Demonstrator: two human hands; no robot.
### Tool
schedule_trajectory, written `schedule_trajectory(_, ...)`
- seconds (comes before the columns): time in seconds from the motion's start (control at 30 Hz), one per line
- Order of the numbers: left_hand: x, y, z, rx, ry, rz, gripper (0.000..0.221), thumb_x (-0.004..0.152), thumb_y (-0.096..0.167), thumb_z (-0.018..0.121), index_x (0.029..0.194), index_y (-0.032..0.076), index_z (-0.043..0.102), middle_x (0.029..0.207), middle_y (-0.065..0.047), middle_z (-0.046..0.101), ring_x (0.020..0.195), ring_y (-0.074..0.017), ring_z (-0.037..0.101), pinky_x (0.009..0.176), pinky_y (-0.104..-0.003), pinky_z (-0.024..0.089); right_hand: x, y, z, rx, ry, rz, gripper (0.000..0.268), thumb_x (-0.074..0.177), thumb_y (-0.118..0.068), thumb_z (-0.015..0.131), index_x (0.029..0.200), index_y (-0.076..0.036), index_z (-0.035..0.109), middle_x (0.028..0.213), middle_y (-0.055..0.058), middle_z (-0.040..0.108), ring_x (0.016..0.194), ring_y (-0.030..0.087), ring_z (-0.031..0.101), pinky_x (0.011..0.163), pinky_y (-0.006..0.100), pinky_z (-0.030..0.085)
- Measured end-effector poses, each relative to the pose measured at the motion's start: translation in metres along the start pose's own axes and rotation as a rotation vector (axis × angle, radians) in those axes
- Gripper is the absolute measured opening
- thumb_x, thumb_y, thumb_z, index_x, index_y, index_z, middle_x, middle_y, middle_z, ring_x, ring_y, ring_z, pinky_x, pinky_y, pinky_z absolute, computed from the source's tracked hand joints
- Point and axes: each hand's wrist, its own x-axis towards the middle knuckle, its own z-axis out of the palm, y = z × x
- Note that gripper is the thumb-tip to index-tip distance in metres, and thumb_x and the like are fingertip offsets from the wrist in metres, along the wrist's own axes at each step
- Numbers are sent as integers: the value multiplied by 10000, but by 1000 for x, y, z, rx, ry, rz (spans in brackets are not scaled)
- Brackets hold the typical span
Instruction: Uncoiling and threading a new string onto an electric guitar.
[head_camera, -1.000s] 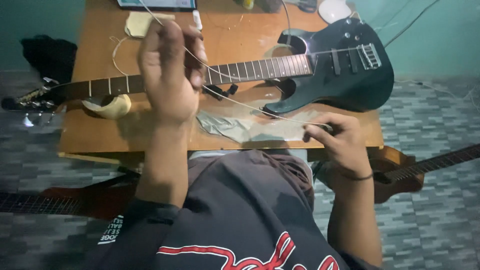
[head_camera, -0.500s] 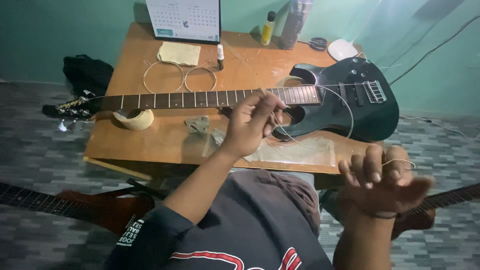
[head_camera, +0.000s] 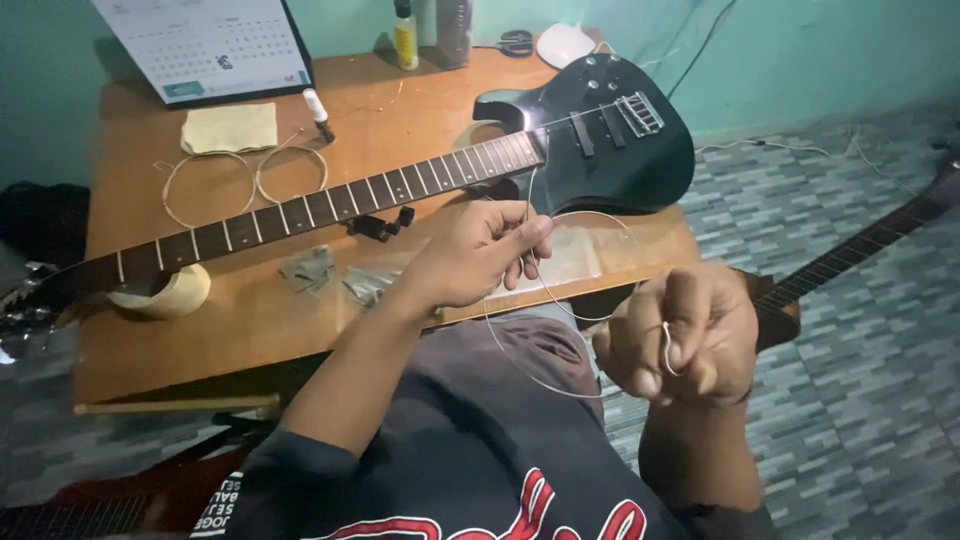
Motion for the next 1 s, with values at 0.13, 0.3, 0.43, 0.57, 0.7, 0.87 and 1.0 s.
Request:
schedule_trajectory(0.13,-4,14,4,67,-116,-90,287,1024,214,559,849,30,693,630,-113,691,445,-110,598,417,-228,480,1,4,17,-72,-8,-37,216,809,6,818,752,35,611,589,279,674,407,273,627,331,343,471)
schedule_trajectory(0.3,2,-7,14,198,-400,-291,266,993,213,575,827,53,708,619,-87,674,470,-128,581,453,-244,472,-13,8,9,-96,5,176,397,885,18,770,1046,30,407,692,311,682,514,317,670,371,313,497)
schedule_trajectory(0.43,10,-51,20,348,-664,-372,272,1013,259,581,830,116,721,616,-33,682,508,-141,622,480,-273,515,-7,15,16,-299,-28,294,289,877,-96,805,934,91,592,711,245,754,554,186,704,405,244,517)
schedule_trajectory(0.57,16,-88,21,279,-694,-407,273,1021,262,592,849,96,723,630,-36,684,533,-143,623,506,-263,520,-7,22,7,-317,-44,275,288,812,-91,861,901,80,647,746,263,764,627,213,728,488,265,559)
schedule_trajectory(0.7,18,-78,23,313,-574,-406,232,953,230,586,945,72,756,728,-93,729,668,-218,711,640,-362,584,-6,19,-1,-482,75,173,374,677,-30,928,837,118,623,650,256,701,513,196,649,414,277,529)
schedule_trajectory(0.87,8,-41,8,565,-275,-164,236,913,273,620,1040,122,749,866,-158,773,871,-397,750,771,-502,580,2,20,-1,-1092,146,25,295,722,-73,916,889,46,704,599,134,632,541,78,522,439,226,450)
schedule_trajectory(1.0,-14,5,-1,184,97,184,270,1002,323,618,895,92,706,715,-85,684,694,-163,652,587,-280,548,5,27,-6,-1423,152,-146,253,766,-38,922,942,21,750,731,132,680,609,168,631,539,250,521)
